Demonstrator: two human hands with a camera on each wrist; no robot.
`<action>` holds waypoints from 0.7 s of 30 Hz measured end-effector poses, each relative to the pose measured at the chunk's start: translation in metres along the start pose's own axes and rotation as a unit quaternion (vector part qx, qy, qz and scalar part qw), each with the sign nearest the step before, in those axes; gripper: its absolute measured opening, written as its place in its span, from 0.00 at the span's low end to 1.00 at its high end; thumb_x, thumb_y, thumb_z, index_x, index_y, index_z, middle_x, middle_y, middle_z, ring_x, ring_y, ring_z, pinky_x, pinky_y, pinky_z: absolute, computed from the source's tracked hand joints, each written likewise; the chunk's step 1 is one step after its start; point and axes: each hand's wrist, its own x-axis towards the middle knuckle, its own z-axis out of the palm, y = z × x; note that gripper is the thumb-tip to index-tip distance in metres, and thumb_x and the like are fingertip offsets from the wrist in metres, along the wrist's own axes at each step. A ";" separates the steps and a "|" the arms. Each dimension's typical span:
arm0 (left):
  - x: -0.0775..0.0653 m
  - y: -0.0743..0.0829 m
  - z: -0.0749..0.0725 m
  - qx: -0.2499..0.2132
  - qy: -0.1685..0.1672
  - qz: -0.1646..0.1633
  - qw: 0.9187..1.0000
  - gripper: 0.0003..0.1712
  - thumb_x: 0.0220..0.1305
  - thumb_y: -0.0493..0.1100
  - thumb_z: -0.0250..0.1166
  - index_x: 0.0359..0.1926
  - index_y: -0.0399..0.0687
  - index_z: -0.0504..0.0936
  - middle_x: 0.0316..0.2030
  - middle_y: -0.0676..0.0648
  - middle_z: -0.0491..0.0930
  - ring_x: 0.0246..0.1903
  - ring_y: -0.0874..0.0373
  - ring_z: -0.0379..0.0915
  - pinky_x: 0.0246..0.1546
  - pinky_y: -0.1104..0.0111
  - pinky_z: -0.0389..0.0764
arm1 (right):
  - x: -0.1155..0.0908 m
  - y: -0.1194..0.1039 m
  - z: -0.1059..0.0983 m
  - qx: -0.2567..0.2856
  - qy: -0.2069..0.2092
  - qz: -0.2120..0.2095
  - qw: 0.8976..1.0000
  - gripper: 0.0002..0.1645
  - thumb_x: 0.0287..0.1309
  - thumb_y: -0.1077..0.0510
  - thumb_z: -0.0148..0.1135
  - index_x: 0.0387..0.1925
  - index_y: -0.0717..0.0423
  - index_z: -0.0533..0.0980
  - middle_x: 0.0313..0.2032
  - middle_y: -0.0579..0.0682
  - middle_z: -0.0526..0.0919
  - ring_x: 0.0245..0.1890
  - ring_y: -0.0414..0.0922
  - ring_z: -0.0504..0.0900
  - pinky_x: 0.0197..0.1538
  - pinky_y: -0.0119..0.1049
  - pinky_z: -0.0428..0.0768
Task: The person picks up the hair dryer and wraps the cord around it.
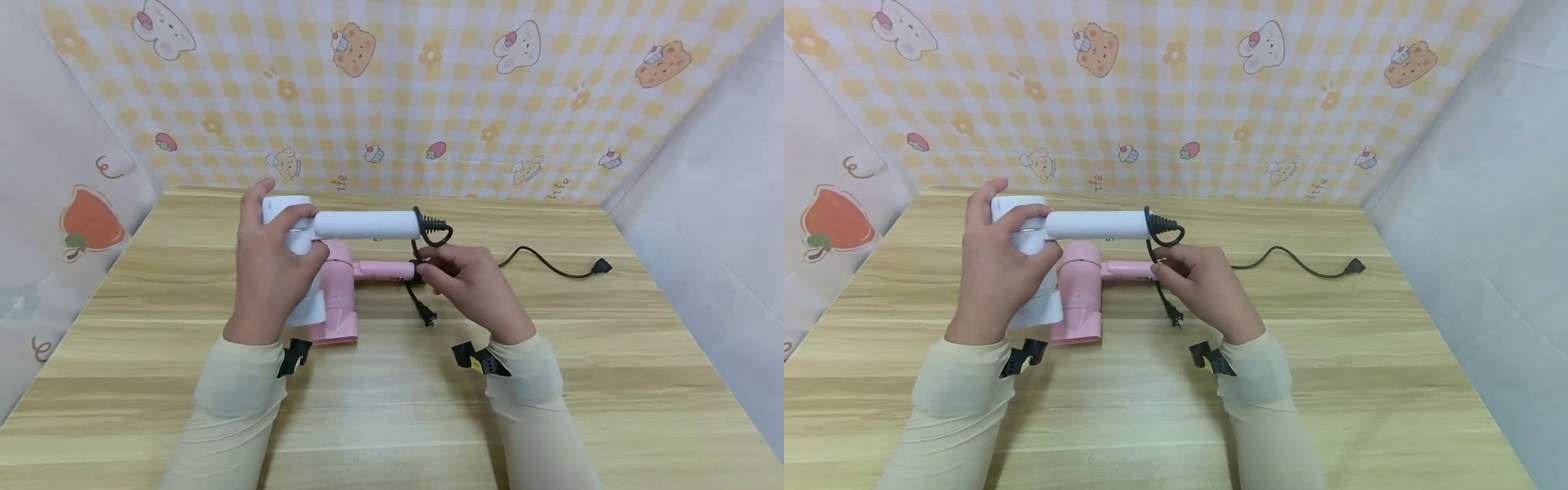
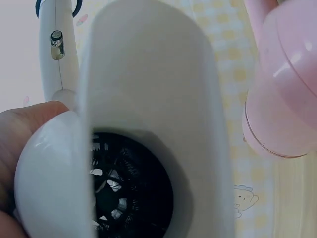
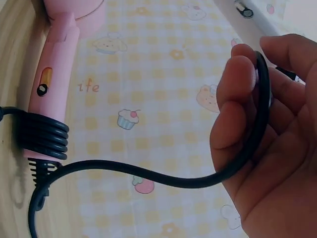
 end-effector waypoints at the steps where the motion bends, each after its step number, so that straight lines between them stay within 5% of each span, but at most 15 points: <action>1: 0.000 -0.001 0.000 0.003 0.002 0.003 1.000 0.20 0.45 0.29 0.68 0.44 0.44 0.88 0.69 0.42 0.61 0.59 0.37 0.64 0.49 0.49 0.70 | 0.000 -0.001 0.000 -0.005 -0.002 -0.008 1.000 0.08 0.64 0.62 0.63 0.42 0.57 0.85 0.24 0.45 0.80 0.20 0.42 0.74 0.23 0.32 0.70; 14: -0.001 -0.006 0.006 0.071 -0.023 -0.008 0.997 0.22 0.48 0.31 0.70 0.48 0.44 0.87 0.71 0.42 0.58 0.59 0.30 0.62 0.52 0.43 0.68 | -0.001 -0.009 0.000 -0.103 -0.042 -0.035 0.993 0.10 0.59 0.66 0.61 0.41 0.53 0.82 0.23 0.43 0.72 0.20 0.38 0.67 0.24 0.32 0.66; 21: -0.001 -0.007 0.008 0.091 -0.036 -0.006 0.995 0.21 0.48 0.32 0.71 0.48 0.43 0.87 0.71 0.42 0.58 0.57 0.28 0.62 0.49 0.43 0.72 | -0.003 -0.009 -0.003 -0.132 -0.023 -0.061 0.989 0.10 0.57 0.68 0.59 0.39 0.57 0.83 0.31 0.45 0.82 0.25 0.37 0.75 0.28 0.34 0.74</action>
